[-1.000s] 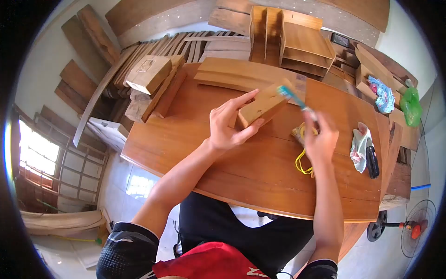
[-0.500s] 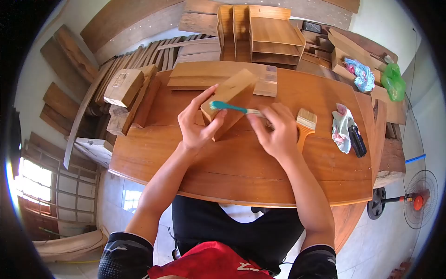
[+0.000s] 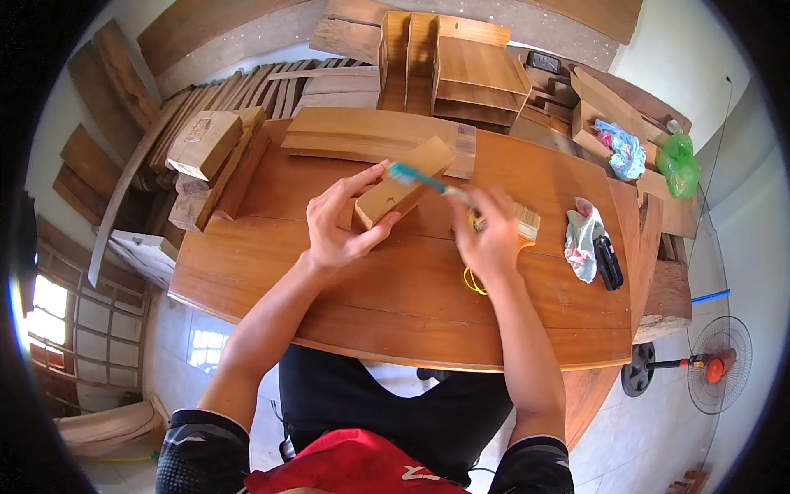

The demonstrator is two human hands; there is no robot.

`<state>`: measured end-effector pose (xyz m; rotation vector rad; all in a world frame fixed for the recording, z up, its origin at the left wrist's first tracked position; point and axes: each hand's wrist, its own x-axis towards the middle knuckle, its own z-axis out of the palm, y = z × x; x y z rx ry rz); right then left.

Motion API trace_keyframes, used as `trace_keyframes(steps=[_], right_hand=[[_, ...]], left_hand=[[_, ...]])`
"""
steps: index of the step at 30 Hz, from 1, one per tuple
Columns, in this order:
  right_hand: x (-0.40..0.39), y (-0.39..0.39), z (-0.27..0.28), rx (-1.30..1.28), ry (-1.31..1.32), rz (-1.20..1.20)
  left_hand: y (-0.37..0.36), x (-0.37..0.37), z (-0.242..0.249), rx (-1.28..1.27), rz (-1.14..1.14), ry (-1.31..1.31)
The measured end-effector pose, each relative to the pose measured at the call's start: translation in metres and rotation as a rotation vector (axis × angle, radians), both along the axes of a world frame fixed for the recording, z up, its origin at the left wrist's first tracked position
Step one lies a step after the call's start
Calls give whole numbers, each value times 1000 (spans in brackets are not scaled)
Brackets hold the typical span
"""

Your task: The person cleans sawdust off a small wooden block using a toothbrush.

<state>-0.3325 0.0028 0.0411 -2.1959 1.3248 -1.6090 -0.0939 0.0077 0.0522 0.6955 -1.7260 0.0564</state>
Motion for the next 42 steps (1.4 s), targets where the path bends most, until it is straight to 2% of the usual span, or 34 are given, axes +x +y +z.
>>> trace_keyframes(steps=[4,8,11,14,15,18,21,25,32,35,38,42], right_hand=[[-14,-9,2,137,-116,-152],[3,12,3,31,113,39],[-1,9,15,-100,101,87],[-20,-9,10,139,-71,-157],[-21,-11,6,85,-92,-156],[-11,-1,1,61,-67,0],[3,9,13,-54,129,55],[-11,-7,8,42,-104,-90],[10,18,20,-100,105,184],[-7,-1,5,-16,26,20],[-20,-7,9,189,-76,-221],[-3,3,8,80,-50,-117]], left_hand=[[-1,-3,-2,-17,-27,22],[5,0,2,64,-48,-20],[7,3,0,111,-38,-6],[6,2,-1,85,-60,6],[6,1,0,67,-55,-3],[5,0,-1,11,-64,-8],[4,-2,1,64,-61,27],[8,2,2,119,-33,-3],[8,-2,-1,122,-59,33],[9,-2,-3,122,-38,28],[9,-4,-1,108,-62,0],[6,-5,-2,45,-29,28]])
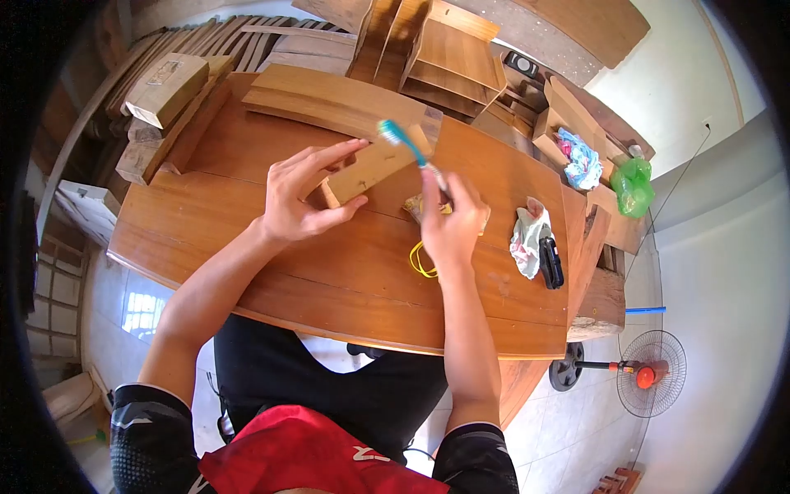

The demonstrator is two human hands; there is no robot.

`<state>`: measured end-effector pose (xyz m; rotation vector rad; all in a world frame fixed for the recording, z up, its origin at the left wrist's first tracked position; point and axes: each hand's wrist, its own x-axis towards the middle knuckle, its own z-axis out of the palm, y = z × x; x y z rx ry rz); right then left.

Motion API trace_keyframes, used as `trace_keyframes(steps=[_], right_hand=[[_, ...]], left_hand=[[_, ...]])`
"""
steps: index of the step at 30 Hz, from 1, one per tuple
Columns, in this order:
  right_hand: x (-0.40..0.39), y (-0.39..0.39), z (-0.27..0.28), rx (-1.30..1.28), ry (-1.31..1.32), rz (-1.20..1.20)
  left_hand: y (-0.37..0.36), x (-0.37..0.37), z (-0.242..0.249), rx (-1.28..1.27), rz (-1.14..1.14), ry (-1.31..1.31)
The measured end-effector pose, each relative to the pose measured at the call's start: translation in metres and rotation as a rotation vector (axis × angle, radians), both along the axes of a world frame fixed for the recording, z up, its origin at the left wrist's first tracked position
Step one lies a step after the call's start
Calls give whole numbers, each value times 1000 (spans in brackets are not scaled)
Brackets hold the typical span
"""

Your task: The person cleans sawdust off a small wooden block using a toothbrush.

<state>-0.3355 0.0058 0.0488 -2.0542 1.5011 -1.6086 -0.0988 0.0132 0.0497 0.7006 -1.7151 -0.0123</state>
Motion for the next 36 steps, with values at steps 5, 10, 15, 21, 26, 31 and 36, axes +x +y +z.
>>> trace_keyframes(steps=[5,10,15,21,26,31,36], right_hand=[[5,2,-6,-114,119,119],[-16,-13,-2,1,-31,-83],[8,4,1,-146,124,191],[-16,-11,-4,54,-46,-36],[7,11,4,-61,140,177],[-3,-2,-7,-93,114,169],[-17,-10,-4,37,45,-10]], left_hand=[[-5,2,0,11,2,58],[-2,1,0,7,-21,21],[-2,4,1,17,14,-8],[-7,1,-3,-34,-29,47],[2,7,1,71,-17,-30],[-2,7,-3,67,-2,2],[-3,4,-3,26,27,24]])
